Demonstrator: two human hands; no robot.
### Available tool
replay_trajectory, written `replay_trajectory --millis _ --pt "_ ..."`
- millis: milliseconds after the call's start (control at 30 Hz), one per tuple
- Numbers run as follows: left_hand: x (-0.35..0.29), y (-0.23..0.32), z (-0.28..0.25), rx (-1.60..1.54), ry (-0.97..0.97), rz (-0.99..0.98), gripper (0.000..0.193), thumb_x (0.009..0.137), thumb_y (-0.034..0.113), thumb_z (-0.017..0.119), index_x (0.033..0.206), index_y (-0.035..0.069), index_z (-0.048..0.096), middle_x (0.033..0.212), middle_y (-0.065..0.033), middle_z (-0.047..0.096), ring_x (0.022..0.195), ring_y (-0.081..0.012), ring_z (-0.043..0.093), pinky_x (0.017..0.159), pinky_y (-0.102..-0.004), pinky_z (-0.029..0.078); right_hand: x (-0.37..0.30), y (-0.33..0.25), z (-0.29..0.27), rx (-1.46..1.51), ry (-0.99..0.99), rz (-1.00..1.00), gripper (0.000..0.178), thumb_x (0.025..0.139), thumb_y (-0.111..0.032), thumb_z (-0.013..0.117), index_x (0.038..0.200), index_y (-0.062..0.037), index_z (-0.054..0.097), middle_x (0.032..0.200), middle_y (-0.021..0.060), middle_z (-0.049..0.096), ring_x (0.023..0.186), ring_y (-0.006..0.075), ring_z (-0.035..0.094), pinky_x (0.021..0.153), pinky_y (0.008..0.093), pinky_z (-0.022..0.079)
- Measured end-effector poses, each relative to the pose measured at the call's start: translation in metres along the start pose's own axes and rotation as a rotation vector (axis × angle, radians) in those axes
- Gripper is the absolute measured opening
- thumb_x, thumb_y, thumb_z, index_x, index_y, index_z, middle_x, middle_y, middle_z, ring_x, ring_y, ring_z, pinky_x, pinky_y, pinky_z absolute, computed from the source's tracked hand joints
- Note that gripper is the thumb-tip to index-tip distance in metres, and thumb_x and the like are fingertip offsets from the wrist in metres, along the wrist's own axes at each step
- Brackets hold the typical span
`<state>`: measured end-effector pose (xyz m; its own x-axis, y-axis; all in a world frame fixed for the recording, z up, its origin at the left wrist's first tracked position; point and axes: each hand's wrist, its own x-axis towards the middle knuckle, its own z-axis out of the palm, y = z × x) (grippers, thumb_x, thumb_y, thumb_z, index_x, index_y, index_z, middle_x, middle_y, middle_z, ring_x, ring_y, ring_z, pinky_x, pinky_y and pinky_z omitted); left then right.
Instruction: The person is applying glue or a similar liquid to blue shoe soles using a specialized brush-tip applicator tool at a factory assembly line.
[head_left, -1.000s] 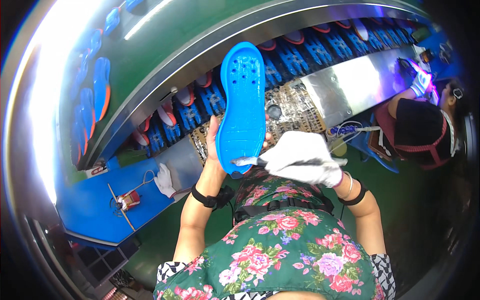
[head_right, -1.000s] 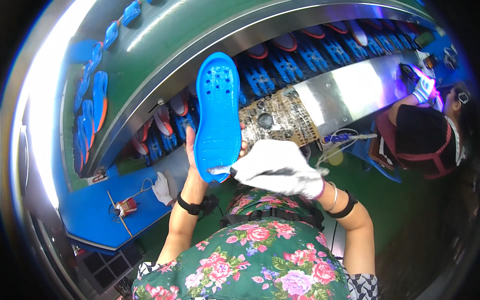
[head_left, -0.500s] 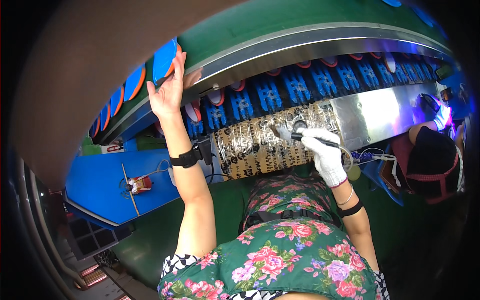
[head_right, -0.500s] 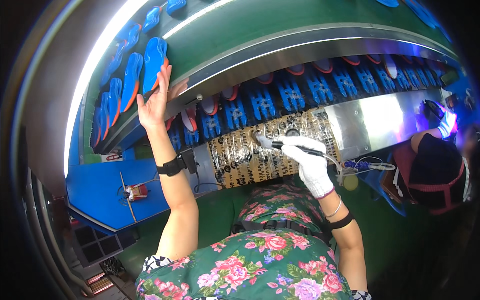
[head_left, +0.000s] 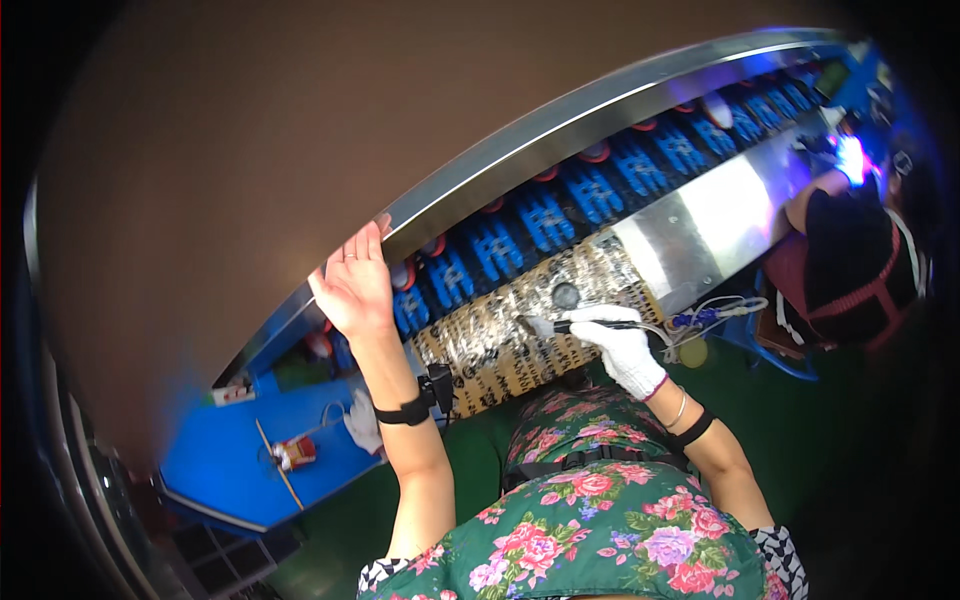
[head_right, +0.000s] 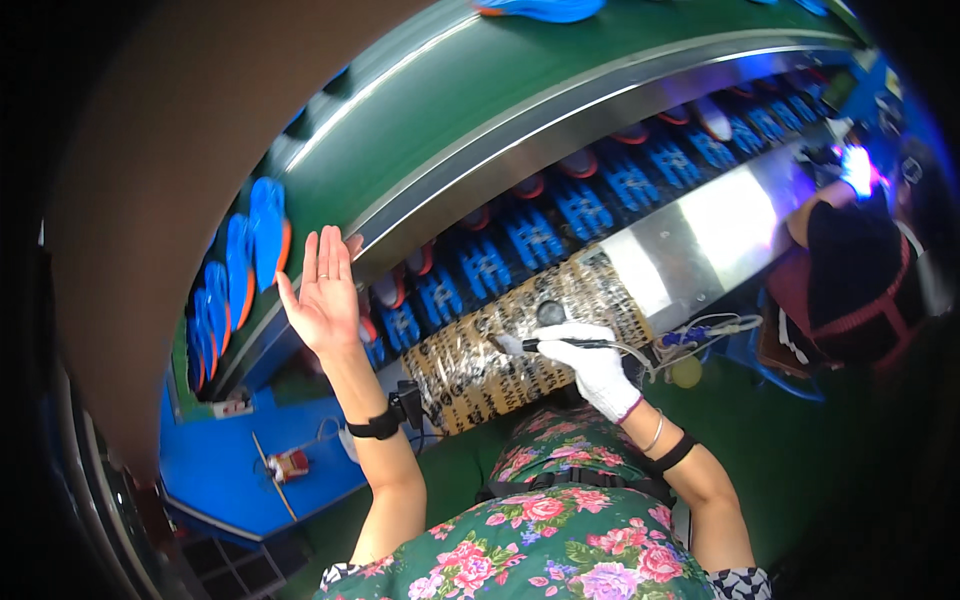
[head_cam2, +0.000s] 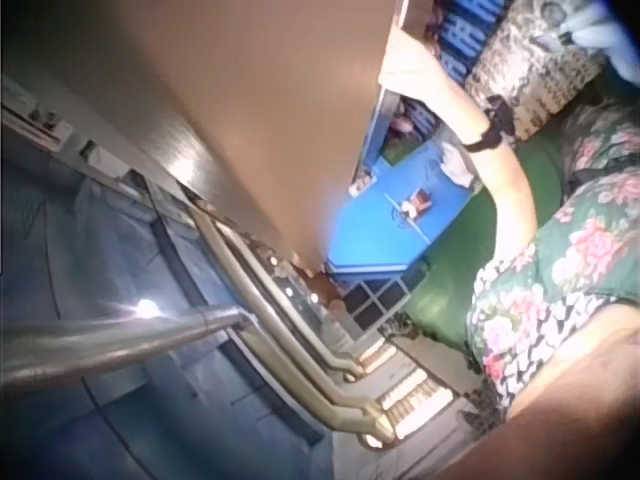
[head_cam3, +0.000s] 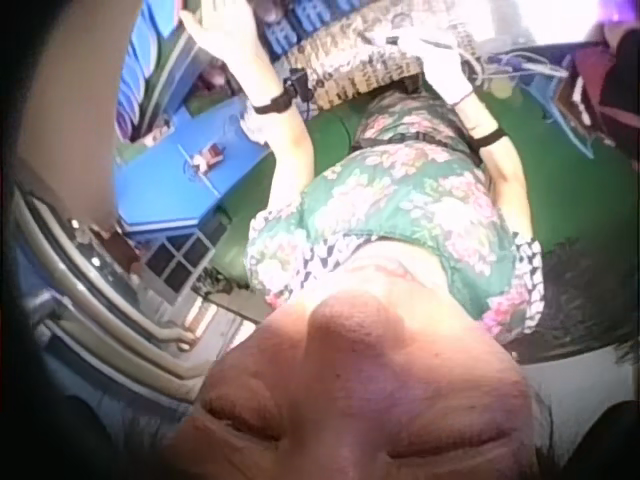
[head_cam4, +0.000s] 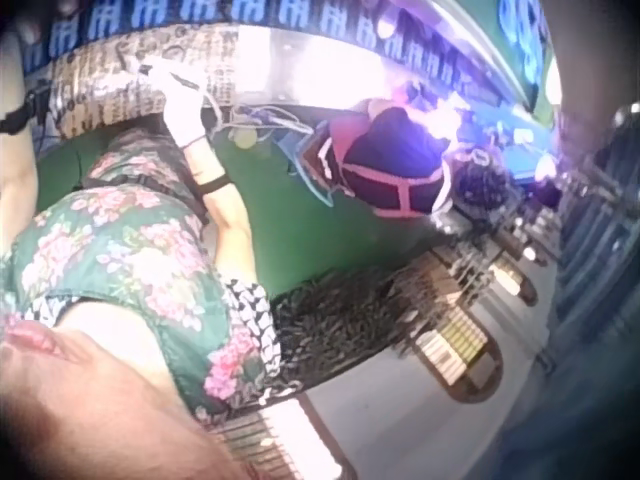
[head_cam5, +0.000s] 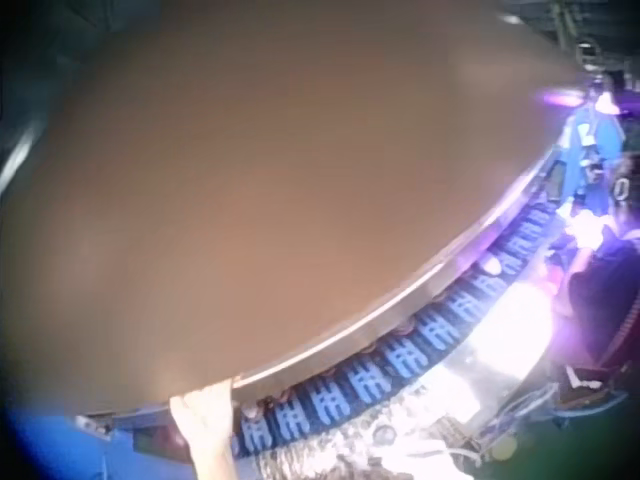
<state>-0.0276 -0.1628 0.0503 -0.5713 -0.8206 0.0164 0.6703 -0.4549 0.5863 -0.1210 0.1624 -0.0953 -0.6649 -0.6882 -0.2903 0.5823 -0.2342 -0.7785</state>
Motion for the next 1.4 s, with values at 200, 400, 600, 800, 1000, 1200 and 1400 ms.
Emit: replay_trajectory --millis 200,400,600,800,1000,1200,1400 --pt "0.014 -0.151 0.102 0.499 -0.282 0.081 0.056 0.105 0.025 0.050 0.148 -0.010 0.039 0.146 -0.0259 0.047 0.131 -0.0345 0.054 0.112 -0.0478 0.044 -0.001 -0.019 -0.034 0.109 0.159 -0.021 0.021 0.086 0.005 0.071 0.107 0.0042 0.074 0.099 0.0103 0.076 0.080 0.0145 0.069 0.069 0.0241 0.054" --pt "0.060 -0.271 0.216 1.168 -0.446 0.072 0.097 0.091 0.038 0.073 0.160 -0.001 0.018 0.151 -0.0326 0.039 0.138 -0.0359 0.045 0.103 -0.0425 0.047 -0.016 -0.043 -0.103 0.270 0.293 -0.039 0.020 0.087 0.003 0.071 0.107 0.0035 0.074 0.100 0.0090 0.076 0.080 0.0122 0.068 0.068 0.0221 0.053" --pt "0.141 -0.338 0.253 1.873 -0.387 0.410 0.110 0.086 0.060 0.069 0.160 0.001 0.014 0.147 -0.0393 0.041 0.137 -0.0530 0.041 0.116 -0.0551 0.029 -0.030 -0.047 -0.127 0.292 0.301 -0.066 0.018 0.087 0.003 0.071 0.105 0.0042 0.074 0.098 0.0109 0.076 0.078 0.0133 0.068 0.067 0.0234 0.052" --pt "0.176 -0.317 0.223 1.622 -0.269 0.576 0.073 0.080 0.052 0.081 0.126 0.002 0.053 0.121 -0.0258 0.064 0.116 -0.0427 0.058 0.097 -0.0503 0.046 -0.029 -0.050 -0.129 0.361 0.232 -0.034 0.019 0.087 0.002 0.072 0.106 0.0051 0.074 0.097 0.0110 0.076 0.079 0.0133 0.068 0.069 0.0229 0.052" --pt "0.116 -0.220 0.154 0.817 -0.134 0.246 0.034 0.094 0.032 0.076 0.109 0.009 0.057 0.091 -0.0079 0.064 0.091 -0.0178 0.063 0.076 -0.0319 0.056 -0.023 -0.051 -0.124 0.374 0.212 -0.005 0.019 0.089 0.000 0.071 0.107 0.0031 0.074 0.102 0.0107 0.075 0.086 0.0152 0.071 0.074 0.0243 0.056" --pt "-0.038 -0.106 0.080 1.132 -0.043 0.473 0.055 0.084 -0.002 0.071 0.135 0.005 0.051 0.137 -0.0159 0.051 0.128 -0.0266 0.049 0.113 -0.0410 0.036 -0.023 -0.074 -0.092 0.335 0.152 0.068 0.018 0.089 0.004 0.068 0.106 0.0036 0.074 0.100 0.0124 0.075 0.076 0.0130 0.065 0.067 0.0243 0.053" --pt "-0.086 -0.100 0.010 0.777 0.042 -0.125 0.069 0.077 -0.002 0.075 0.140 -0.001 0.046 0.124 -0.0132 0.061 0.114 -0.0272 0.062 0.102 -0.0398 0.049 -0.023 -0.111 -0.048 0.320 0.047 0.016 0.023 0.094 -0.002 0.064 0.115 0.0025 0.072 0.103 0.0084 0.074 0.079 0.0081 0.062 0.072 0.0214 0.050"
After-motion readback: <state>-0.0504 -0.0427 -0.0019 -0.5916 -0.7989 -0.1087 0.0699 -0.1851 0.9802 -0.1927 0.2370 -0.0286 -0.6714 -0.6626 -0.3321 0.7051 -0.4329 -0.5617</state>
